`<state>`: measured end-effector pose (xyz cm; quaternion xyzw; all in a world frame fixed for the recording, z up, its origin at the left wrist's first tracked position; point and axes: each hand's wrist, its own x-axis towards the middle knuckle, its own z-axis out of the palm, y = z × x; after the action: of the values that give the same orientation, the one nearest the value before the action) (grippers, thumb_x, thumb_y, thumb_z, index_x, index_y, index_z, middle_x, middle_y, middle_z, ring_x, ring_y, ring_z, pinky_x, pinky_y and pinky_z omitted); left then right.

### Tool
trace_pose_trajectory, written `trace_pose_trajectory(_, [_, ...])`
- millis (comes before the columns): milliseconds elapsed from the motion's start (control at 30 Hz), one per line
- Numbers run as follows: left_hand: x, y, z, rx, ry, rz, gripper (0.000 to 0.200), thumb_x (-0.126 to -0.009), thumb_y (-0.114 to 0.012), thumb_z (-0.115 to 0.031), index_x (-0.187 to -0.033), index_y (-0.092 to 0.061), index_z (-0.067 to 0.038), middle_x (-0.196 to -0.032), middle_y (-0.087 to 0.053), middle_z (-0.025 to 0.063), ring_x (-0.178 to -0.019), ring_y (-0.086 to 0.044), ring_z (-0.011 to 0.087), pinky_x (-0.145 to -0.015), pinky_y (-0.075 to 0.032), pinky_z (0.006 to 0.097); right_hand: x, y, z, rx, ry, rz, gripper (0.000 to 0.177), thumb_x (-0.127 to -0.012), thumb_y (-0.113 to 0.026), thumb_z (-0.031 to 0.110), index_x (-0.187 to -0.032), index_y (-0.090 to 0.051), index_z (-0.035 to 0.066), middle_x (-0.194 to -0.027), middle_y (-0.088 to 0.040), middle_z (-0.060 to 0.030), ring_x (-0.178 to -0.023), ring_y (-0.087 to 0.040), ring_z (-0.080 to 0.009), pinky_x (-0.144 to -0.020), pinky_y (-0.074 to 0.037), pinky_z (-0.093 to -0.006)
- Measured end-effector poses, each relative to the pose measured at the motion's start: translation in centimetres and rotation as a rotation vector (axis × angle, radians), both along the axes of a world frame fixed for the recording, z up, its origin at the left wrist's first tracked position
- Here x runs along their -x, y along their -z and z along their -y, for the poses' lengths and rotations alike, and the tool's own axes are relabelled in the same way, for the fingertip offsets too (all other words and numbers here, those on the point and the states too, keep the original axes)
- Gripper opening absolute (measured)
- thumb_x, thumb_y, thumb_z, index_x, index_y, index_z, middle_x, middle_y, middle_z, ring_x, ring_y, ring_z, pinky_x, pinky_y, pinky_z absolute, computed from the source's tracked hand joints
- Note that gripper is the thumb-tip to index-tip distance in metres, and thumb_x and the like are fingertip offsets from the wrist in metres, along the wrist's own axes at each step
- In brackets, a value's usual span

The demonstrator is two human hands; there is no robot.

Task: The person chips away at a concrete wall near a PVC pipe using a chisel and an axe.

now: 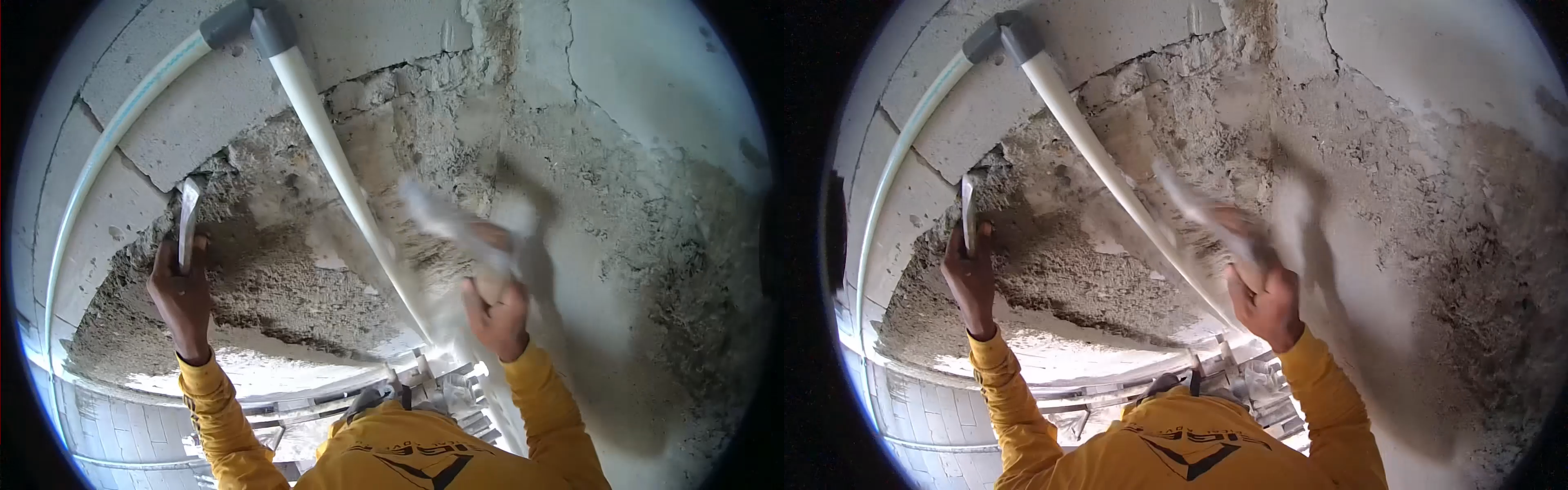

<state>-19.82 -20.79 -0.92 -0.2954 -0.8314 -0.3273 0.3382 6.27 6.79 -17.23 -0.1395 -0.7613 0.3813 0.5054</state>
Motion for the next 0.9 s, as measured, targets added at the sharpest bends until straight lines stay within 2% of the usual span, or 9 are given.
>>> trace_pose_trajectory(133, [0.0,-0.4,-0.5,-0.033,-0.002,0.022,0.016,-0.093,-0.074,-0.018,-0.095,-0.070,-0.003,-0.063,-0.058,0.0018,-0.056,-0.041,0.0057,-0.049,-0.030,0.0281,1.0,2.3,-0.6,0.298,-0.297,-0.189,0.015,-0.088,-0.070,0.010,-0.093,-0.061,-0.001,-0.066,-0.060,-0.0177,-0.054,-0.060,-0.0357,-0.051,-0.047,-0.0401])
trace_pose_trajectory(200, [-0.2,-0.4,-0.5,-0.015,-0.008,0.005,0.016,-0.092,-0.074,-0.018,-0.095,-0.070,-0.003,-0.062,-0.058,0.0015,-0.056,-0.040,0.0058,-0.050,-0.031,0.0282,1.7,3.8,-1.8,0.120,-0.281,0.040,0.014,-0.089,-0.069,0.010,-0.094,-0.060,0.000,-0.066,-0.061,-0.0169,-0.056,-0.061,-0.0351,-0.051,-0.048,-0.0395])
trace_pose_trajectory(267, [0.1,-0.1,0.3,0.041,-0.003,-0.018,0.018,-0.092,-0.075,-0.019,-0.093,-0.069,-0.003,-0.062,-0.056,0.0011,-0.057,-0.040,0.0062,-0.050,-0.031,0.0276,2.5,1.3,-0.2,-0.198,0.064,0.365,0.013,-0.089,-0.068,0.010,-0.094,-0.059,0.001,-0.068,-0.062,-0.0164,-0.058,-0.063,-0.0345,-0.051,-0.048,-0.0396])
trace_pose_trajectory(467, [0.0,-0.2,-0.6,-0.035,-0.018,0.000,0.024,-0.092,-0.076,-0.020,-0.084,-0.062,-0.002,-0.061,-0.051,0.0011,-0.058,-0.037,0.0077,-0.051,-0.030,0.0283,-0.5,-2.2,1.1,-0.165,0.025,-0.188,0.010,-0.094,-0.059,-0.004,-0.087,-0.060,0.002,-0.067,-0.059,-0.0058,-0.056,-0.057,-0.0119,-0.054,-0.049,-0.0294])
trace_pose_trajectory(567, [0.3,-0.4,-0.5,-0.028,-0.025,-0.002,0.027,-0.092,-0.076,-0.020,-0.081,-0.059,-0.002,-0.060,-0.047,0.0017,-0.057,-0.035,0.0085,-0.050,-0.029,0.0290,1.7,1.2,0.1,-0.136,0.005,0.010,0.004,-0.093,-0.063,0.003,-0.092,-0.060,0.001,-0.068,-0.061,-0.0106,-0.055,-0.060,-0.0193,-0.054,-0.050,-0.0361])
trace_pose_trajectory(633, [-0.1,-0.2,0.1,0.012,-0.010,-0.017,0.028,-0.091,-0.076,-0.020,-0.080,-0.058,-0.002,-0.059,-0.046,0.0021,-0.056,-0.033,0.0091,-0.050,-0.028,0.0292,2.9,1.8,-0.9,-0.208,0.039,0.447,0.010,-0.091,-0.066,0.007,-0.095,-0.059,0.000,-0.068,-0.062,-0.0131,-0.056,-0.061,-0.0235,-0.055,-0.051,-0.0394])
trace_pose_trajectory(733, [0.6,-0.1,0.3,0.003,-0.007,-0.070,0.028,-0.091,-0.076,-0.021,-0.080,-0.058,-0.002,-0.058,-0.044,0.0024,-0.056,-0.032,0.0098,-0.049,-0.026,0.0292,2.0,0.1,0.0,-0.204,0.064,0.323,0.019,-0.086,-0.070,0.012,-0.097,-0.061,-0.001,-0.069,-0.063,-0.0217,-0.065,-0.063,-0.0440,-0.057,-0.051,-0.0448])
trace_pose_trajectory(767, [0.5,0.1,0.5,0.012,0.001,-0.036,0.028,-0.091,-0.076,-0.021,-0.080,-0.058,-0.002,-0.058,-0.044,0.0025,-0.055,-0.031,0.0099,-0.049,-0.026,0.0293,1.5,-0.7,0.7,0.009,0.019,0.250,0.018,-0.086,-0.070,0.012,-0.095,-0.061,-0.001,-0.073,-0.065,-0.0232,-0.068,-0.065,-0.0431,-0.061,-0.053,-0.0435])
trace_pose_trajectory(900, [0.6,-0.1,0.4,-0.025,-0.001,-0.020,0.027,-0.091,-0.076,-0.022,-0.082,-0.060,-0.003,-0.057,-0.046,0.0031,-0.053,-0.035,0.0090,-0.048,-0.027,0.0289,1.8,1.4,0.4,-0.059,0.033,0.149,0.025,-0.087,-0.071,0.012,-0.104,-0.059,-0.002,-0.078,-0.066,-0.0252,-0.071,-0.066,-0.0446,-0.062,-0.053,-0.0435])
